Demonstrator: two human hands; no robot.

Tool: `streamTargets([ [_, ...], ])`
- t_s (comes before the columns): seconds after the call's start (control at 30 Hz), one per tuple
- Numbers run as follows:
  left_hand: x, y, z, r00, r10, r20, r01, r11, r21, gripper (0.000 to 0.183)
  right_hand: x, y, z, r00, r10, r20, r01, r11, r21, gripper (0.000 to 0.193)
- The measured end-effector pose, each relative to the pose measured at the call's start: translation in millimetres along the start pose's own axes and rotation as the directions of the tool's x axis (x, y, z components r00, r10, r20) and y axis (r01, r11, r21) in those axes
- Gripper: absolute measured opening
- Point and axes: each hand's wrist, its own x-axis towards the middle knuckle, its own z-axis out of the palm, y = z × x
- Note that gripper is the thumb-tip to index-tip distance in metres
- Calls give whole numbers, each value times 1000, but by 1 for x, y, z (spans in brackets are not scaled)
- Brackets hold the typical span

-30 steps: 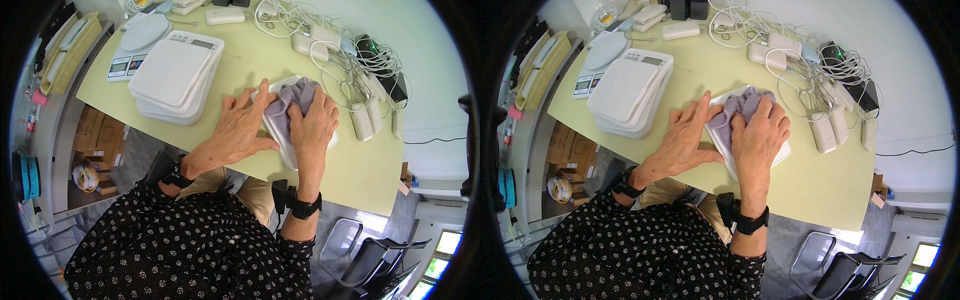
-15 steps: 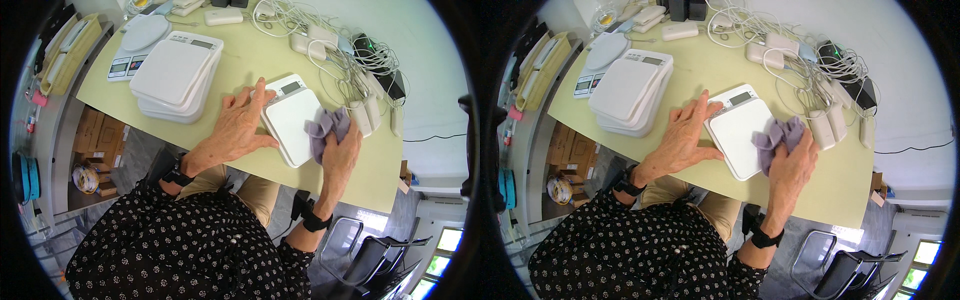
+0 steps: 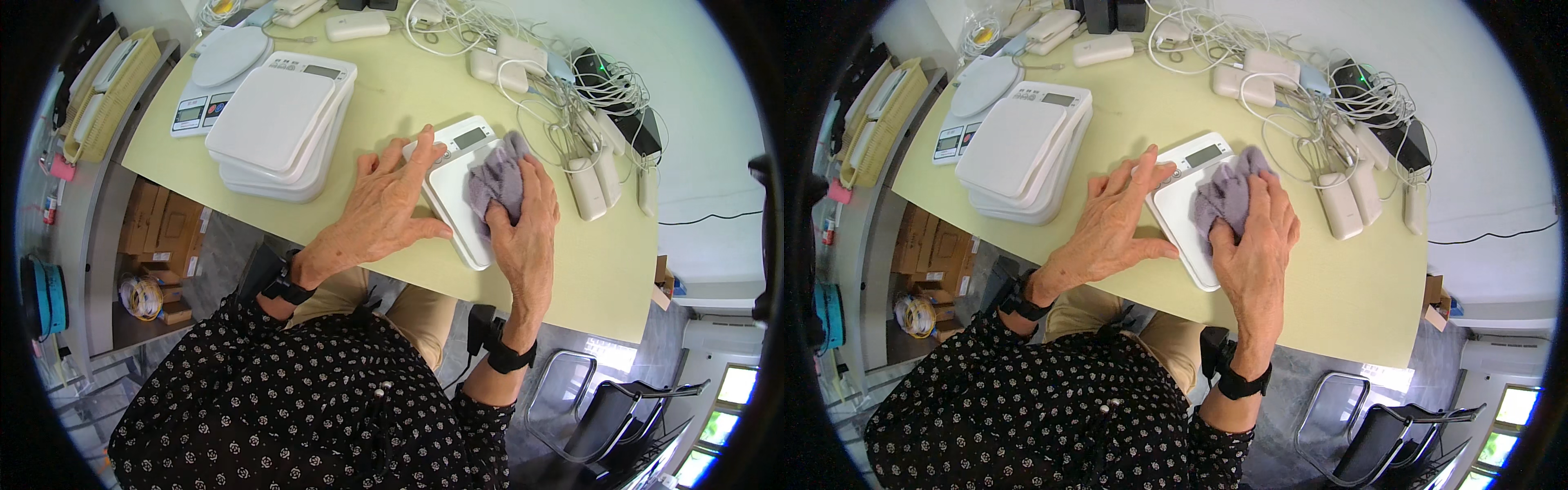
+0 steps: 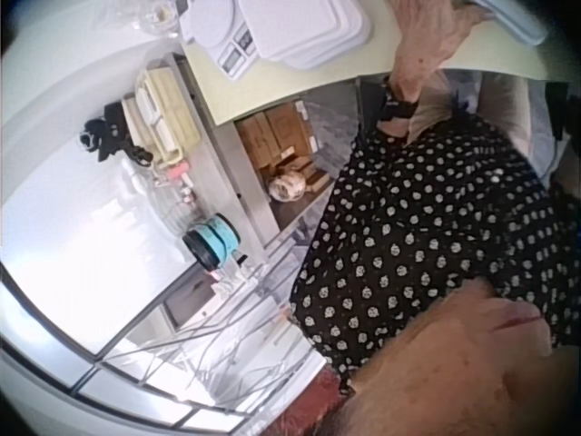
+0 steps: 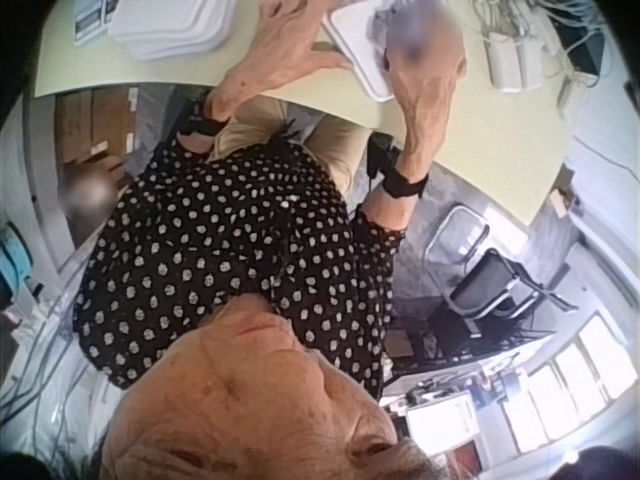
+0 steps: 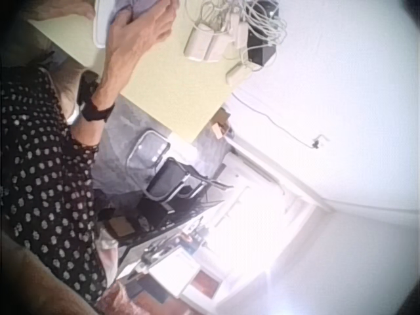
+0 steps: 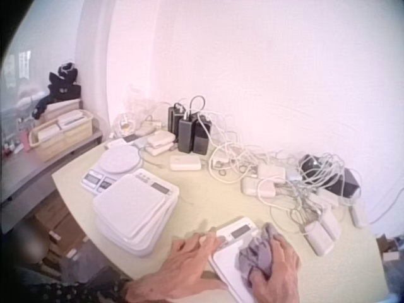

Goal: The person wipes a white digital scale with a purple cloth, cleaning the top surface, sides, and control panel. The person holds the scale with one hand while wiping with the other, rotating the scale to access different areas.

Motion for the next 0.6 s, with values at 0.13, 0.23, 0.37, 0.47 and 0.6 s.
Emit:
streamTargets([
  [0.13,1,2,0,999,23,-28,-23,1000,-1,133,11,-9,6,993,-105,51,108,992,-60,52],
  [0.23,2,2,-1,1000,17,-23,-17,1000,-6,128,12,-23,19,985,-174,11,173,972,-156,48],
  [0.37,2,5,-2,1000,-7,-18,7,1000,-4,123,14,-37,38,983,-154,-97,133,971,-200,50],
  [0.47,1,6,-2,1000,-29,-11,30,999,12,123,19,-37,41,988,-120,-94,101,978,-185,49],
  [0.6,2,5,-2,1000,-7,-25,7,1000,-3,123,25,-35,42,987,-81,-139,55,982,-181,47],
])
